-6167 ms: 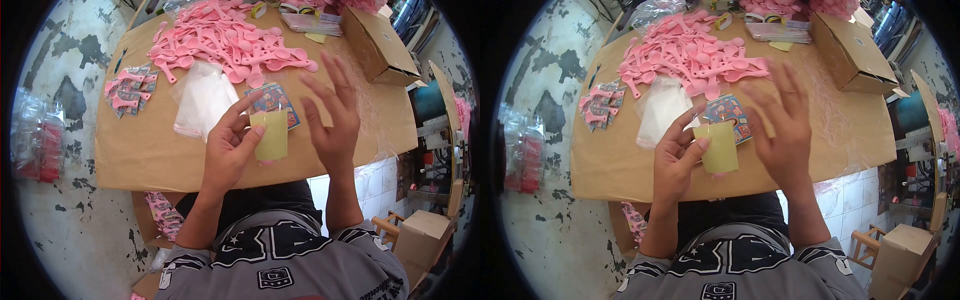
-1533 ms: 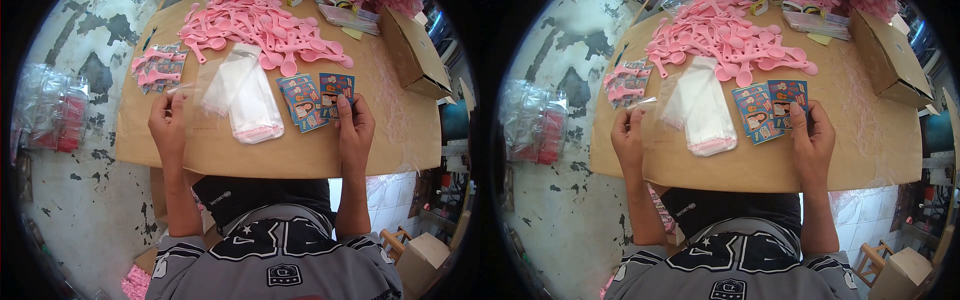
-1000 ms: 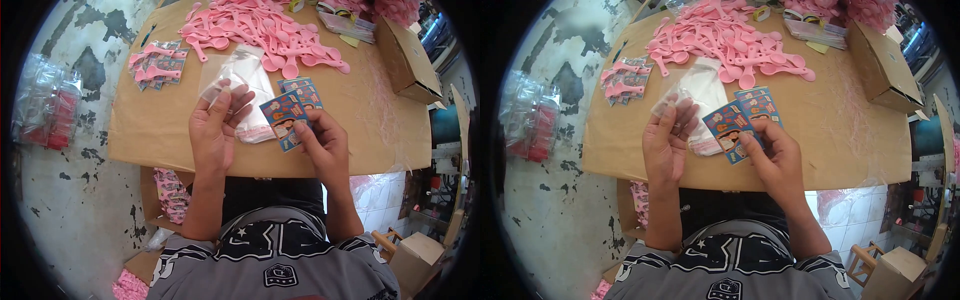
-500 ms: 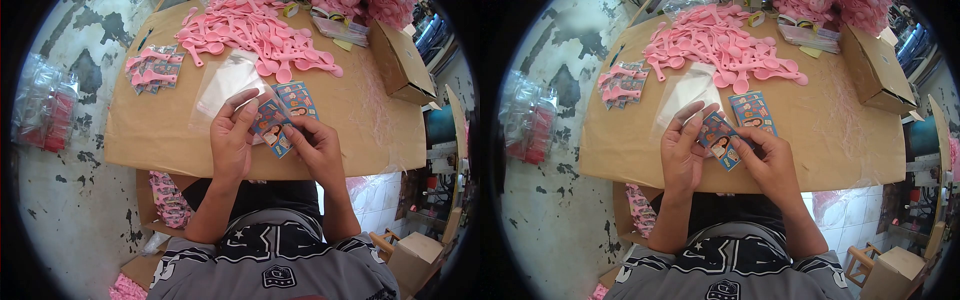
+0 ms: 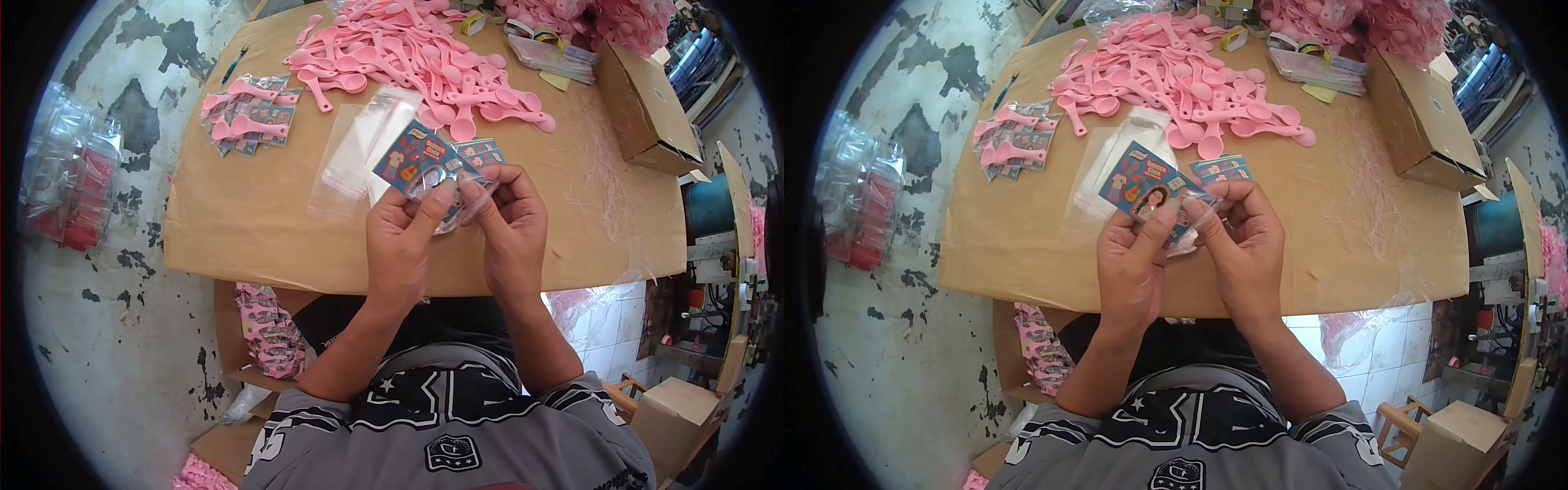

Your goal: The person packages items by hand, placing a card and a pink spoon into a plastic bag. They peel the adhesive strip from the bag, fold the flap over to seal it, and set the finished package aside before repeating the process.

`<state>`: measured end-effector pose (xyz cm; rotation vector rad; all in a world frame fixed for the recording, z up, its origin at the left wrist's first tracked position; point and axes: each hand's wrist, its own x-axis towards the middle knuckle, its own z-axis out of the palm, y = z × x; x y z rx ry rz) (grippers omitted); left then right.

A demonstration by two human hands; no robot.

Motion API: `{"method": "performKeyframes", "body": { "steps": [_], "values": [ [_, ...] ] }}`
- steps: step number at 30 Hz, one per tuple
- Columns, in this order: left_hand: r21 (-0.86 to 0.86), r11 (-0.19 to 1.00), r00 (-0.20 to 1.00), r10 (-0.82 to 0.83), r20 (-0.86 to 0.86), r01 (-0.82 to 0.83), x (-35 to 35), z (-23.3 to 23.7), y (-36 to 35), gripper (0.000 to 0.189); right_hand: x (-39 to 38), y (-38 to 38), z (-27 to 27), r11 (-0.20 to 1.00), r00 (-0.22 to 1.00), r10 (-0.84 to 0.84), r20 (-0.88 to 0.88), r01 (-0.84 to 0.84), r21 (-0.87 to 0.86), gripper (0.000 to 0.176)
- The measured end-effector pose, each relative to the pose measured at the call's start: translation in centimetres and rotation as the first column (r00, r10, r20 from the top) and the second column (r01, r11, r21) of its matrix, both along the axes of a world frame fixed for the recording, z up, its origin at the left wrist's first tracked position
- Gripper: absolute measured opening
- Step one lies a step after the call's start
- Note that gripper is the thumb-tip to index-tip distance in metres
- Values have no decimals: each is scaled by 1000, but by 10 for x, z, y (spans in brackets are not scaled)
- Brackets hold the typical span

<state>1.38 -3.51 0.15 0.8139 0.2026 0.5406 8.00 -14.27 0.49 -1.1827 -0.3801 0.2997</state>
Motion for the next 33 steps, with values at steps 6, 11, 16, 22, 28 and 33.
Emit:
{"method": "performKeyframes", "body": {
  "steps": [6,11,16,22,28,33],
  "values": [
    [28,999,999,-32,39,31,-4,1,15,44,-12,5,8,989,988,135,-70,-139,-58,23],
    [-23,1000,976,5,216,0,7,22,21,58,-17,-3,10,981,982,136,-129,-152,-119,17],
    [-106,986,938,-86,335,128,10,13,15,57,-24,-7,6,980,975,131,-179,-155,-123,18],
    [-236,945,910,-119,397,227,13,10,-1,50,-25,-3,2,989,995,64,-83,-74,-125,25],
    [-205,964,924,-85,373,171,8,11,8,53,-27,3,5,985,994,97,-51,-103,-135,30],
    [-111,985,938,-86,336,130,4,6,9,49,-24,8,-7,984,993,119,-17,-120,-135,32]
  ]
}}
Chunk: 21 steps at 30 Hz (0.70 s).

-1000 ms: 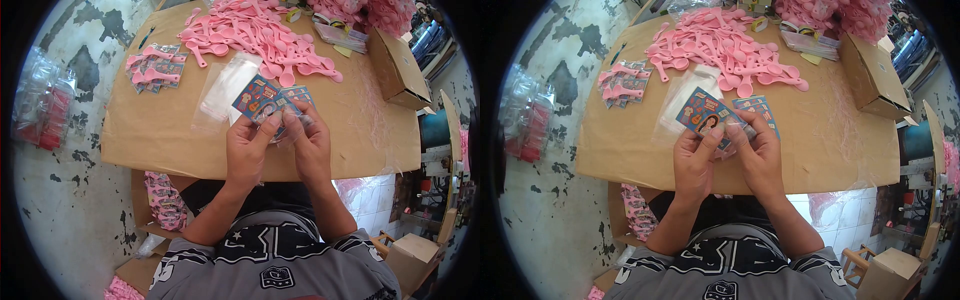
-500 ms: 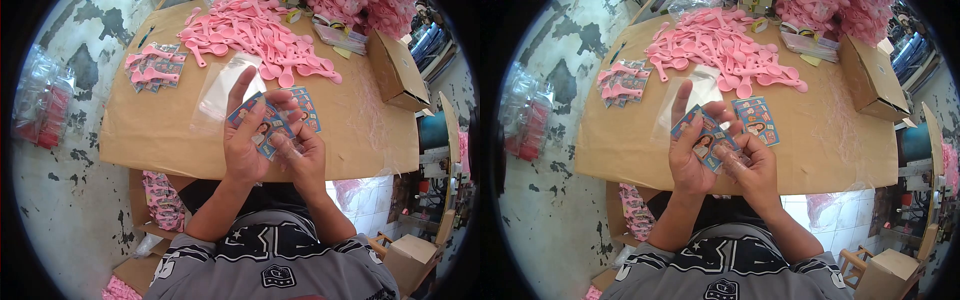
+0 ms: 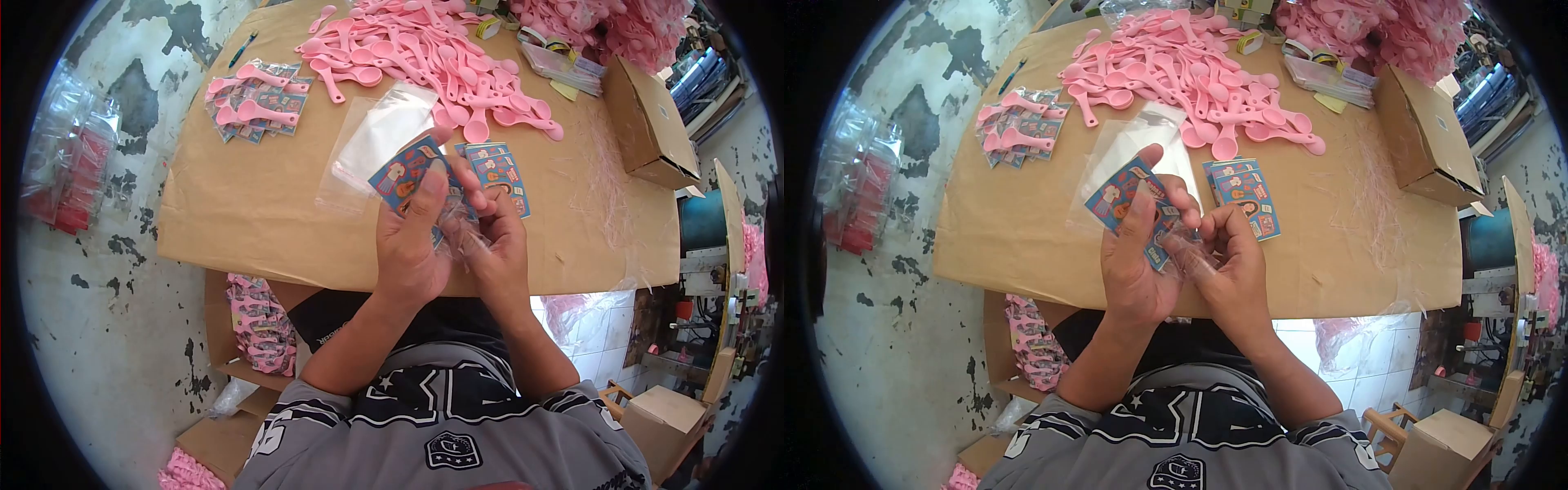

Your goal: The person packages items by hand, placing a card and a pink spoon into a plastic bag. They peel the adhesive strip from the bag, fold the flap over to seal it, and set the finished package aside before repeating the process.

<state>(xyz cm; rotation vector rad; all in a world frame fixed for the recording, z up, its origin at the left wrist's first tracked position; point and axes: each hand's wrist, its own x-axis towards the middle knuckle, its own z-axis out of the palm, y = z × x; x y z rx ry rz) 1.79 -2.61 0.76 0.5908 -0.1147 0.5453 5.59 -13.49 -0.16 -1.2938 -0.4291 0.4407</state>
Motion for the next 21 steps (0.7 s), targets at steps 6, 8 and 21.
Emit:
{"method": "performKeyframes", "body": {
  "steps": [6,8,21],
  "values": [
    [-64,998,999,-9,-31,7,-8,4,6,46,-7,11,0,992,980,-129,153,125,32,40],
    [-98,995,996,14,-92,-23,-10,3,11,46,-5,10,10,971,801,-180,571,238,-27,49],
    [-183,976,969,70,-235,-115,-26,-11,60,46,83,-35,63,817,666,86,741,379,-435,17]
  ]
}}
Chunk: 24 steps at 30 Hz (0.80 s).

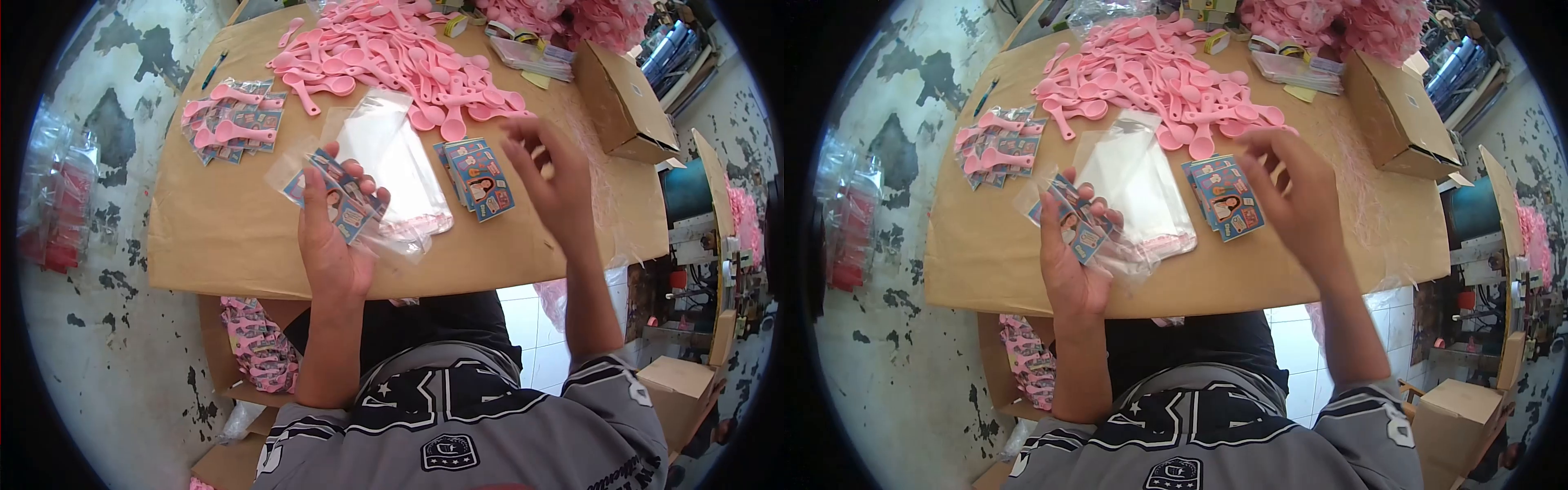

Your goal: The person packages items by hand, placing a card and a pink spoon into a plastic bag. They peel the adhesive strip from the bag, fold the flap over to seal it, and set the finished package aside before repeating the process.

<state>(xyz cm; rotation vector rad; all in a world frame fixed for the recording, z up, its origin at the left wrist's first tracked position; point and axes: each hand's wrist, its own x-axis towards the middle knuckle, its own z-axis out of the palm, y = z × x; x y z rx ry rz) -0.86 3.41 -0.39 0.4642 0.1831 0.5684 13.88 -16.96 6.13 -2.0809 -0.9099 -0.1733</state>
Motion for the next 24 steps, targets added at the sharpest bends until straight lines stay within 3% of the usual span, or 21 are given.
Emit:
{"method": "performKeyframes", "body": {
  "steps": [1,4,7,10,13,16,17,21,22,24],
  "values": [
    [0,1000,1000,-25,-11,25,0,3,-6,48,15,3,6,995,999,-33,-13,32,-99,17],
    [52,994,994,-97,-54,100,3,4,-25,53,63,17,-13,982,975,160,156,-141,-125,27],
    [101,983,987,-144,-76,151,4,4,-36,53,96,42,-32,918,862,361,356,-261,-298,38],
    [120,984,989,-120,-86,130,2,0,-36,52,100,63,-31,852,858,398,325,-214,-479,44],
    [100,992,994,-70,-87,78,1,-1,-30,51,113,68,-29,858,798,453,397,-269,-438,30],
    [-2,1000,1000,-7,8,7,4,-6,-21,49,112,51,-9,937,872,349,342,-312,-159,26],
    [-16,999,997,42,60,-41,6,-11,-18,47,102,42,5,952,876,302,377,-294,-78,17],
    [11,964,961,263,84,-265,17,-5,-17,45,70,-2,2,901,992,110,-54,-76,427,13],
    [9,957,954,288,84,-290,20,-3,-17,45,52,-13,4,869,976,109,-187,-2,496,15],
    [11,939,937,342,73,-344,26,-2,-17,46,17,-34,-1,862,890,39,-455,201,466,15]
  ]
}}
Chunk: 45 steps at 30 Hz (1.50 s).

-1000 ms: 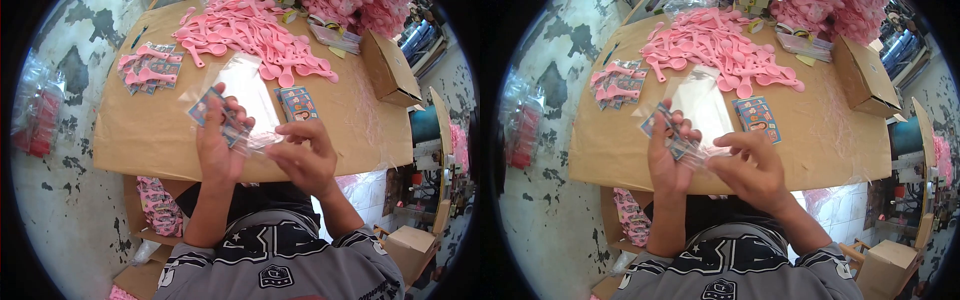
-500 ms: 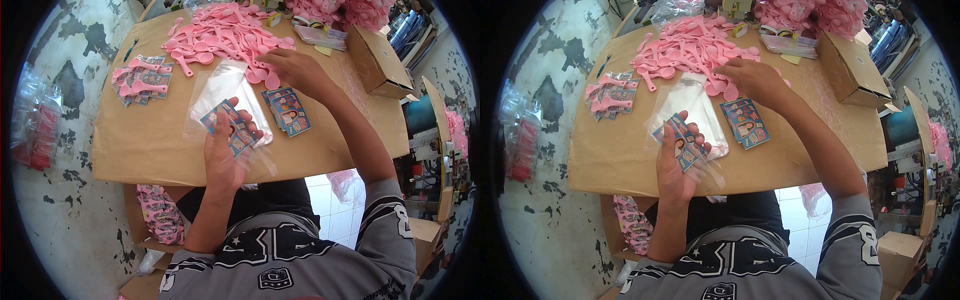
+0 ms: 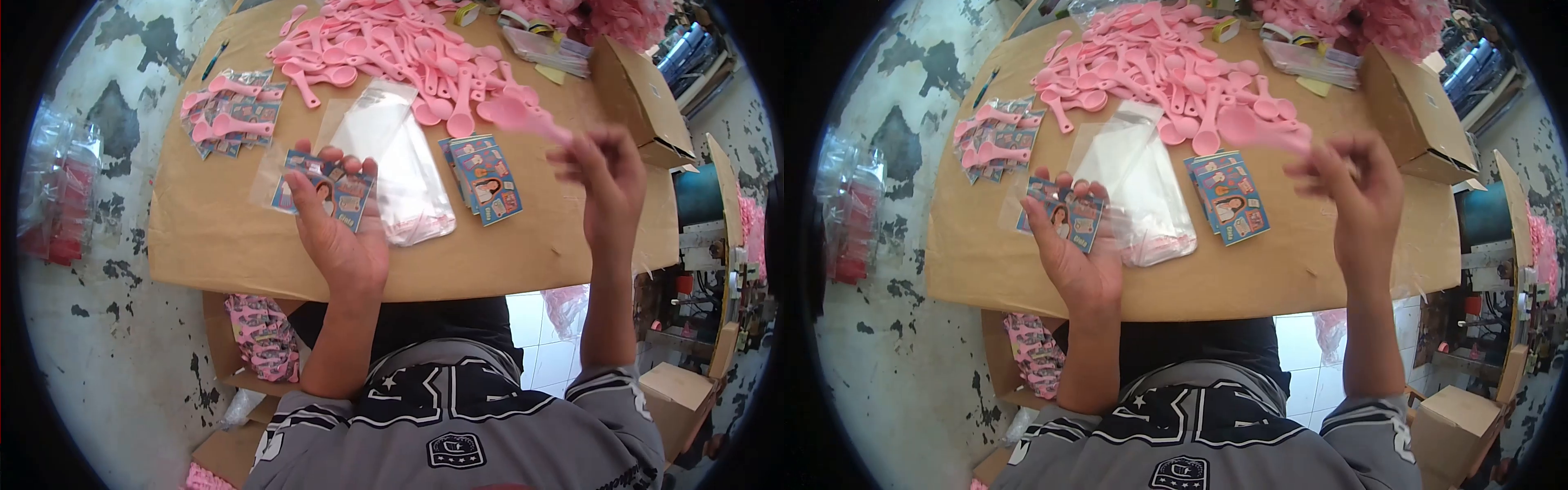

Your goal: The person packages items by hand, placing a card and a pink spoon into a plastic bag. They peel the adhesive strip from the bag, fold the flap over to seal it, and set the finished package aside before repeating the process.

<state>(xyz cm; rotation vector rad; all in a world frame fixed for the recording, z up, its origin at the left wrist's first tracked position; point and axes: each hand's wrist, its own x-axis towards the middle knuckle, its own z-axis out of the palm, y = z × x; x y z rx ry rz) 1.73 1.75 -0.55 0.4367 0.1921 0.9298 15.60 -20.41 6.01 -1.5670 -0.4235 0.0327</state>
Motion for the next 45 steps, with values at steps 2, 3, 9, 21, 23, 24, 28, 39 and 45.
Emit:
{"method": "performKeyframes", "body": {
  "steps": [2,3,9,21,23,24,28,39,45],
  "values": [
    [19,1000,1000,-10,20,9,3,-3,3,48,-28,-14,-21,999,998,-21,-57,19,-37,14],
    [24,1000,1000,-13,12,12,5,-4,3,48,-38,-19,-34,1000,992,3,-123,-6,-22,14],
    [61,997,995,-41,-95,47,8,-6,-2,54,-84,8,-60,980,901,166,-401,-106,167,13],
    [-60,891,888,-440,135,451,2,2,-36,47,-101,47,-59,949,926,302,-227,-269,165,28],
    [-78,874,877,-475,80,480,1,6,-44,47,-98,51,-63,949,937,287,-199,-251,188,31],
    [-86,866,870,-490,51,493,1,8,-46,47,-97,52,-64,949,942,281,-185,-243,202,32],
    [-48,819,820,-572,-2,571,-3,10,-41,46,-94,50,-71,937,948,305,-95,-281,206,37],
    [-82,775,778,-628,11,626,-6,18,-16,51,-79,27,-38,951,620,310,721,-186,-249,26],
    [-98,733,737,-676,14,674,-10,22,-12,54,-73,32,-39,952,730,204,652,6,-305,33]
  ]
}}
